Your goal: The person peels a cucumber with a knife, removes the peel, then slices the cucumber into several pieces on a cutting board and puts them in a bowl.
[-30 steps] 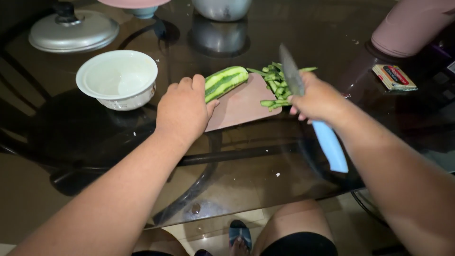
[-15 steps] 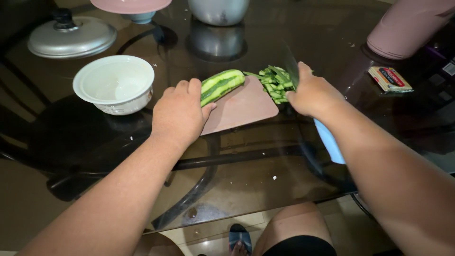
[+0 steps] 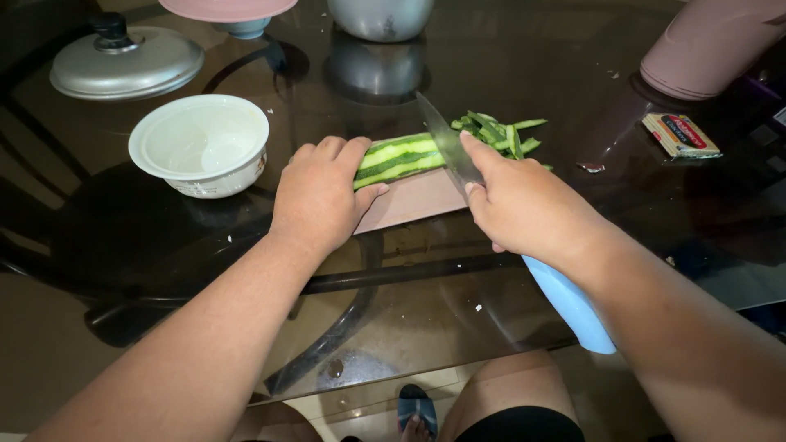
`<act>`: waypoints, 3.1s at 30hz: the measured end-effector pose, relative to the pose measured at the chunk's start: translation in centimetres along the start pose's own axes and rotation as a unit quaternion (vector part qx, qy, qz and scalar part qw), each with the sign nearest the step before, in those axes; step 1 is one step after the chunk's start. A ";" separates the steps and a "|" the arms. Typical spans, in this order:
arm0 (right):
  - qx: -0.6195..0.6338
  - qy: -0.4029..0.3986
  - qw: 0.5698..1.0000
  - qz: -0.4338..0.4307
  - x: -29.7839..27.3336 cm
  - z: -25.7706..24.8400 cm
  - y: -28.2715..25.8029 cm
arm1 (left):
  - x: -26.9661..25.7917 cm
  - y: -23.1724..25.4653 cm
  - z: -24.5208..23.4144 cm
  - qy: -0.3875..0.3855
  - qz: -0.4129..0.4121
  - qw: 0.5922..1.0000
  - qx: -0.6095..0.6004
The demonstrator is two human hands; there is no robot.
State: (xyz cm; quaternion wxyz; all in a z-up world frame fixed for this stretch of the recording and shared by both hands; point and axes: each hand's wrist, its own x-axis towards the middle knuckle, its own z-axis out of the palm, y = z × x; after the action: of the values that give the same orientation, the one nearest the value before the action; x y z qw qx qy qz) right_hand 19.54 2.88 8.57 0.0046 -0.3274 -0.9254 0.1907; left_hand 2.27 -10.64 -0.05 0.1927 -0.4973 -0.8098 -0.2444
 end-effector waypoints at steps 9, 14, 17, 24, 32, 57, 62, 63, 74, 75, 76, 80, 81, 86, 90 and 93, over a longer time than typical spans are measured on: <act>-0.103 0.063 0.989 -0.083 1.2 1.1 0.6 | 0.0 0.2 -0.1 -0.015 -0.024 1.000 -0.006; -0.101 0.060 0.989 -0.087 1.1 1.4 0.1 | 0.1 0.2 -0.2 -0.018 -0.024 1.000 -0.005; -0.107 0.071 0.987 -0.095 1.0 1.5 -0.3 | 0.2 0.1 -0.3 -0.023 -0.028 0.999 -0.008; -0.089 0.077 0.986 -0.120 0.4 1.9 -0.9 | 0.2 0.0 0.0 -0.016 -0.035 0.999 -0.021; -0.105 0.049 0.988 -0.102 0.6 2.0 -1.6 | 0.1 -0.4 0.3 -0.001 -0.040 0.998 -0.040; -0.092 -0.065 0.993 -0.026 1.5 1.2 -4.6 | 0.1 0.0 0.3 -0.020 -0.054 0.998 -0.015; -0.102 -0.073 0.991 -0.041 1.1 1.1 -4.3 | -0.1 -0.2 0.3 0.001 -0.031 0.999 -0.015; -0.105 -0.071 0.991 -0.037 1.2 1.1 -4.3 | -0.1 -0.2 0.3 0.004 -0.025 1.000 -0.018; -0.119 -0.049 0.986 -0.106 3.8 3.6 -0.5 | -0.1 0.0 0.7 -0.012 -0.039 0.999 0.008; -0.115 0.003 0.979 -0.170 4.2 3.7 0.2 | -0.1 0.1 0.8 -0.013 -0.047 0.999 0.022; -0.115 0.002 0.979 -0.169 4.3 3.8 0.8 | 0.0 0.1 0.9 -0.014 -0.047 0.999 0.022; -0.107 0.016 0.984 -0.144 2.8 2.4 1.0 | 0.5 -0.5 0.7 0.004 -0.048 0.999 -0.022; -0.102 0.046 0.984 -0.138 2.3 1.8 0.5 | 0.7 -1.0 0.4 0.024 -0.042 0.997 -0.055; -0.025 -0.015 1.000 0.005 0.0 -0.2 -2.4 | 0.5 -2.6 -1.0 -0.060 -0.109 0.986 -0.111; -0.052 0.085 0.988 -0.120 -0.6 0.7 -2.9 | 0.4 -2.0 -0.7 -0.012 -0.100 0.981 -0.164; -0.072 0.085 0.982 -0.155 -0.8 1.8 -2.6 | 0.0 -1.6 -0.4 0.001 -0.113 0.975 -0.193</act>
State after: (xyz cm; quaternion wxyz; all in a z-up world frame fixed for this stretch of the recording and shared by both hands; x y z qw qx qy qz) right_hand 18.34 -0.09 7.96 0.0888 -0.1941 -0.9726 0.0920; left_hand 0.81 -11.48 -0.11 0.0648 -0.4300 -0.7983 -0.4166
